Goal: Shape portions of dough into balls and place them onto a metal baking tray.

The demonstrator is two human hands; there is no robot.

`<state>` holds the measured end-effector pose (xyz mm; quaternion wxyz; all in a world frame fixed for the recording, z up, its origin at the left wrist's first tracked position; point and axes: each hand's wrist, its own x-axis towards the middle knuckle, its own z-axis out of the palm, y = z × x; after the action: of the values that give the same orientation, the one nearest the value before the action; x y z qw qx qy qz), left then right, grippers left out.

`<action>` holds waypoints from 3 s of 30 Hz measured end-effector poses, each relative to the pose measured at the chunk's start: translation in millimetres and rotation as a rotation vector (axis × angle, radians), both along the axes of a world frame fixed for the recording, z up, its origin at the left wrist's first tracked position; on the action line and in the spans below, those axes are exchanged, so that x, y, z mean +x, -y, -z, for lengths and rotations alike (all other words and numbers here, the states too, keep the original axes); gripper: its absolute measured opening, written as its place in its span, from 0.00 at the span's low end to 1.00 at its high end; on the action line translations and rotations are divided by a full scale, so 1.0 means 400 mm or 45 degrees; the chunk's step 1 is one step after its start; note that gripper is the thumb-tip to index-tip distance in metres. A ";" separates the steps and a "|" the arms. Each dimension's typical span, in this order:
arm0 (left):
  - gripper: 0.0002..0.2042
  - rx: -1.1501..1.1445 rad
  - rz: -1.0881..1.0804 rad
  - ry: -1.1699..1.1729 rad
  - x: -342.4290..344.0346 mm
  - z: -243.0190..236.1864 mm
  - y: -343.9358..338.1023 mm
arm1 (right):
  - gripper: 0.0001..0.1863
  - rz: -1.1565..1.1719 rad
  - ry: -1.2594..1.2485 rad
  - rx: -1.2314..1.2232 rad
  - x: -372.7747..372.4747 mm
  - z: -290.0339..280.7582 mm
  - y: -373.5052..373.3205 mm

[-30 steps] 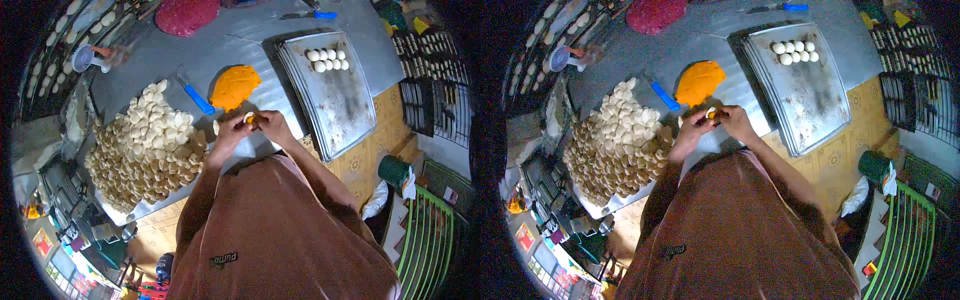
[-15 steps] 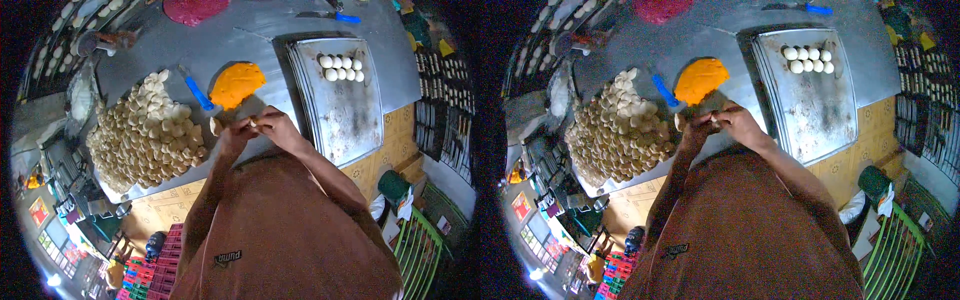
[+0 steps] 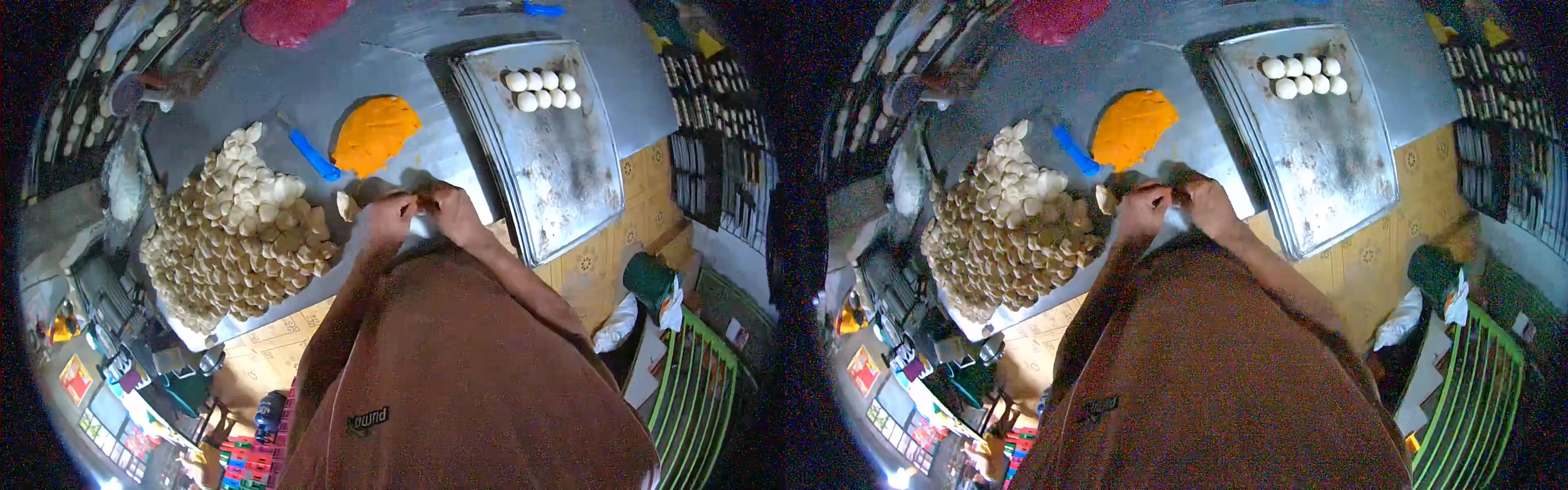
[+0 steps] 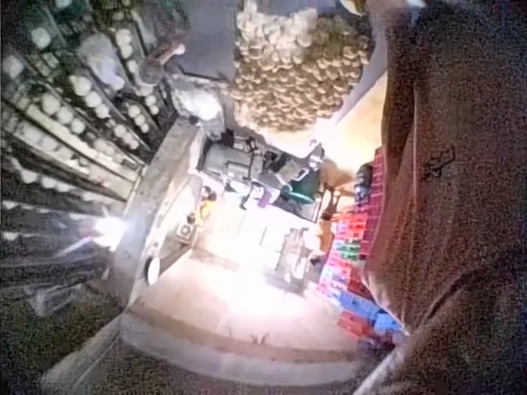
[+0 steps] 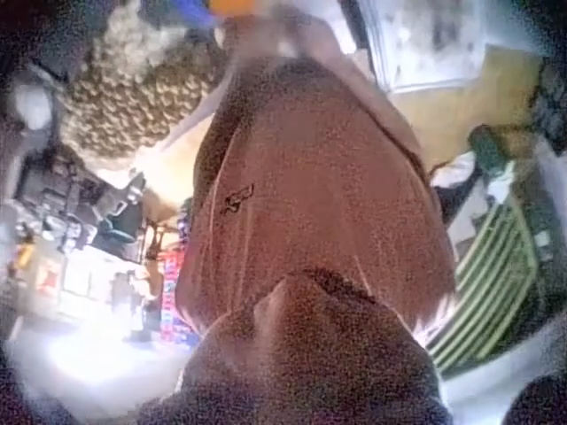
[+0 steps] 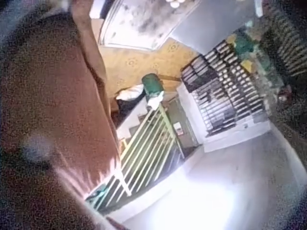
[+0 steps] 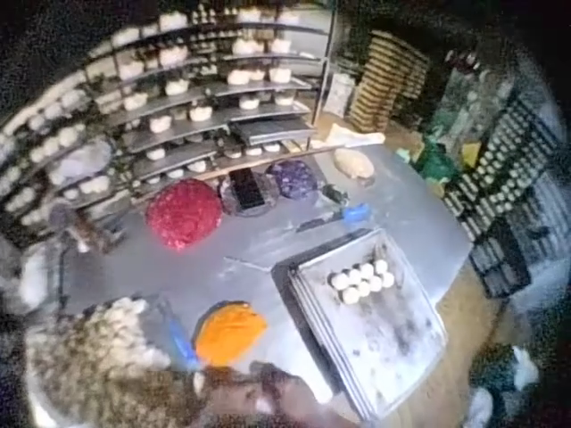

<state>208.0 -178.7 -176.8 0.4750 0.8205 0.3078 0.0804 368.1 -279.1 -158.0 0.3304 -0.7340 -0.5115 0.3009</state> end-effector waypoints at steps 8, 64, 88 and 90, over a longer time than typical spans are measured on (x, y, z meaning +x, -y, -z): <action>0.32 0.233 0.030 -0.038 -0.038 -0.032 0.065 | 0.11 0.172 -0.516 0.030 -0.026 0.036 0.025; 0.12 -0.761 -0.438 0.055 -0.188 -0.056 -0.041 | 0.11 -0.170 0.650 0.344 0.219 0.081 -0.268; 0.06 -1.028 -1.026 0.544 -0.195 -0.070 -0.128 | 0.10 0.390 -0.831 -0.251 -0.104 0.006 -0.032; 0.06 -0.828 -0.820 0.411 -0.208 -0.091 -0.148 | 0.10 0.369 -0.780 -0.131 -0.121 -0.035 -0.038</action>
<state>124.7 -119.4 -140.4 0.6994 0.4697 0.4776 0.2493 319.7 -264.1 -144.0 0.4707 -0.6901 -0.2630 0.4827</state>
